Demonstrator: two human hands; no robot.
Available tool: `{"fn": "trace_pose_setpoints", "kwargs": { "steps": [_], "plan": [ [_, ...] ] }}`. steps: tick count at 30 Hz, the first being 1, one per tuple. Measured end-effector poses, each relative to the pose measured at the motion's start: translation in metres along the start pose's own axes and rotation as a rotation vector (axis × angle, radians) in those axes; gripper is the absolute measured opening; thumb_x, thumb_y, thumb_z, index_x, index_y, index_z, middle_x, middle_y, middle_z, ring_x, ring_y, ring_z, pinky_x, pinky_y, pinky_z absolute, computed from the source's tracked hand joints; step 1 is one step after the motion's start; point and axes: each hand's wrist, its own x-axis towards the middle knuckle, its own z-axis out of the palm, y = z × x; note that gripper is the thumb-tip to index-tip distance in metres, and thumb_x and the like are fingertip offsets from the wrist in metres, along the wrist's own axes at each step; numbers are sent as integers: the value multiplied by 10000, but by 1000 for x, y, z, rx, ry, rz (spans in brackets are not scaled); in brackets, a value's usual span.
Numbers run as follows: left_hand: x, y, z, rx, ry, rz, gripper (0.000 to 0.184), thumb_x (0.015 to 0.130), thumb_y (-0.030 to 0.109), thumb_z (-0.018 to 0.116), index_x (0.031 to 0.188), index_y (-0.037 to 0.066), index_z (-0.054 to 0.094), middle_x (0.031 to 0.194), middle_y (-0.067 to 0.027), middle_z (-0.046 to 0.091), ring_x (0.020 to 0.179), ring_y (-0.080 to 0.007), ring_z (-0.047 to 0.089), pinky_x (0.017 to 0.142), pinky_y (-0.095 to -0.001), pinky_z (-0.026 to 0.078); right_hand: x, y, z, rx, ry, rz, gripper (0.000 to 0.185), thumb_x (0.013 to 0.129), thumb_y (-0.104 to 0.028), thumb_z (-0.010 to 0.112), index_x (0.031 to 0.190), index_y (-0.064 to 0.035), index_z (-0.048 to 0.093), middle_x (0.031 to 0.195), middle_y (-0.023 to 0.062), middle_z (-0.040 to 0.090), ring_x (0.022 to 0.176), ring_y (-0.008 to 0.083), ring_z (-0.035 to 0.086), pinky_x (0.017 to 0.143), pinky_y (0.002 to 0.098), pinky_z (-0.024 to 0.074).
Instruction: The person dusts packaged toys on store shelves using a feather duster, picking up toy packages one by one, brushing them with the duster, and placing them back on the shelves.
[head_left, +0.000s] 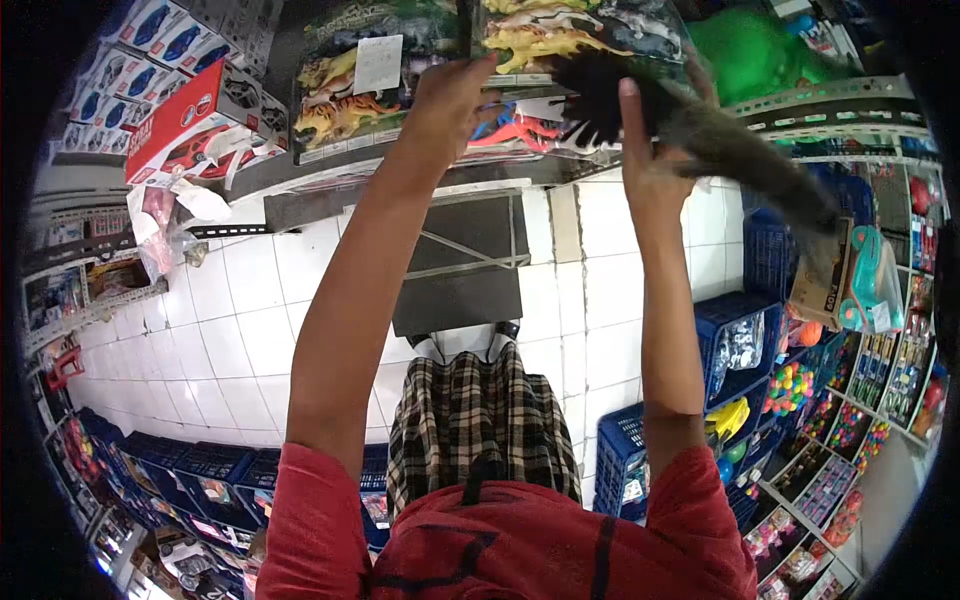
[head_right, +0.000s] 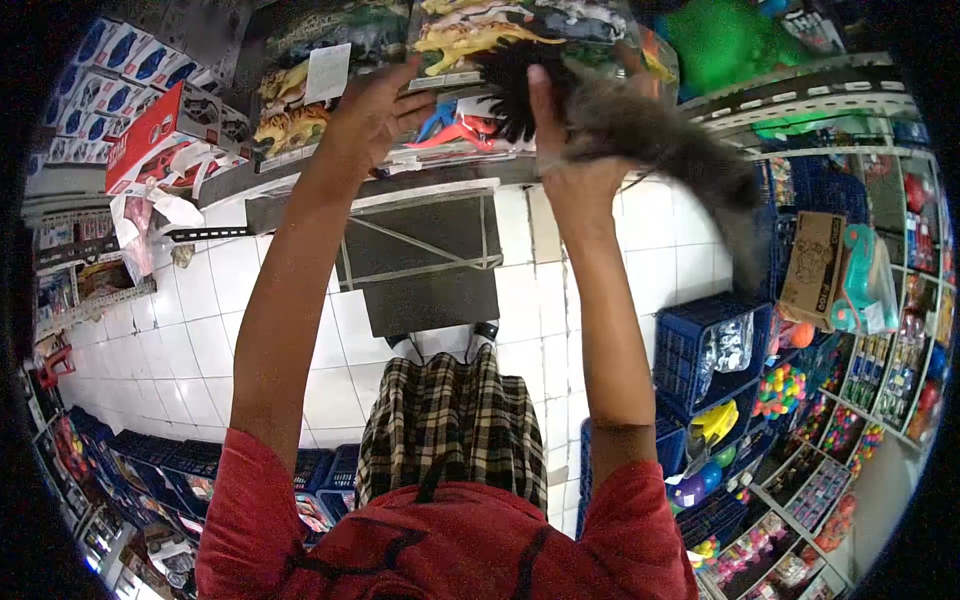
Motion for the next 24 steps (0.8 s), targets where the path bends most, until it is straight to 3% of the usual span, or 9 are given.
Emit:
{"fn": "trace_pose_setpoints", "kwargs": {
  "steps": [3, 6, 7, 10, 12, 14, 18, 21, 24],
  "plan": [
    [5, 5, 9, -106, 51, -52, 647, 754, 185, 633, 1224, -71, 269, 1182, -252, 362, 1054, -347, 452, 922, -364, 410, 8, 22, -5, -153, 46, 125, 527, 726, -360, 655, 1019, 59, 525, 926, 119, 564, 789, 165, 514, 698, 257, 403],
    [17, -7, -2, -209, -35, -26, 613, 791, 68, 560, 1254, -83, 189, 1188, -249, 357, 1040, -389, 445, 864, -444, 449, 8, 49, -9, -31, -38, 446, 472, 728, -335, 655, 981, 49, 554, 878, 90, 580, 753, 125, 491, 674, 236, 386],
    [20, -10, -3, -251, -10, -26, 609, 792, 40, 544, 1264, -68, 174, 1158, -239, 369, 1013, -370, 460, 855, -446, 455, 11, 50, -3, 46, 62, 413, 413, 732, -326, 646, 930, 32, 587, 805, 64, 594, 729, 116, 496, 664, 237, 387],
    [24, -17, -5, -339, 54, -23, 597, 792, -35, 496, 1279, -23, 152, 1075, -202, 396, 924, -307, 498, 832, -450, 472, 19, 44, -15, 93, -47, 574, 387, 734, -324, 638, 885, 31, 604, 760, 52, 591, 700, 108, 495, 647, 245, 385],
    [20, -17, -3, -343, 79, -15, 574, 788, -72, 469, 1274, 3, 172, 1027, -172, 401, 853, -257, 512, 822, -450, 480, 16, 52, -16, 100, -13, 507, 406, 724, -329, 651, 603, 23, 488, 539, 9, 456, 523, 88, 378, 497, 268, 313],
    [17, -16, -3, -294, 98, 4, 527, 783, -79, 469, 1242, 8, 225, 1028, -159, 396, 813, -226, 509, 812, -440, 489, 15, 55, -17, 71, -42, 519, 488, 723, -325, 654, 461, 15, 422, 431, -14, 382, 436, 74, 314, 417, 273, 266],
    [6, -9, -21, -216, 106, 98, 451, 728, -72, 565, 1130, 4, 373, 959, -132, 492, 829, -199, 541, 827, -400, 491, 4, 30, -14, 159, -54, 598, 459, 736, -288, 648, 470, 10, 423, 435, -19, 376, 434, 69, 309, 412, 254, 259],
    [-18, 8, -41, -185, 140, 183, 396, 730, -60, 567, 1093, 16, 428, 861, -96, 526, 796, -176, 549, 761, -376, 523, -5, 14, 3, 275, -32, 551, 381, 743, -254, 648, 538, 14, 471, 477, -15, 420, 458, 79, 351, 437, 254, 299],
    [-32, 14, -71, -195, 234, 258, 350, 768, -68, 506, 1098, 9, 417, 928, -114, 499, 845, -193, 519, 712, -343, 537, -13, -15, 23, 378, -43, 551, 317, 747, -241, 647, 618, 12, 505, 534, -3, 464, 500, 88, 391, 469, 262, 332]
  ]
}}
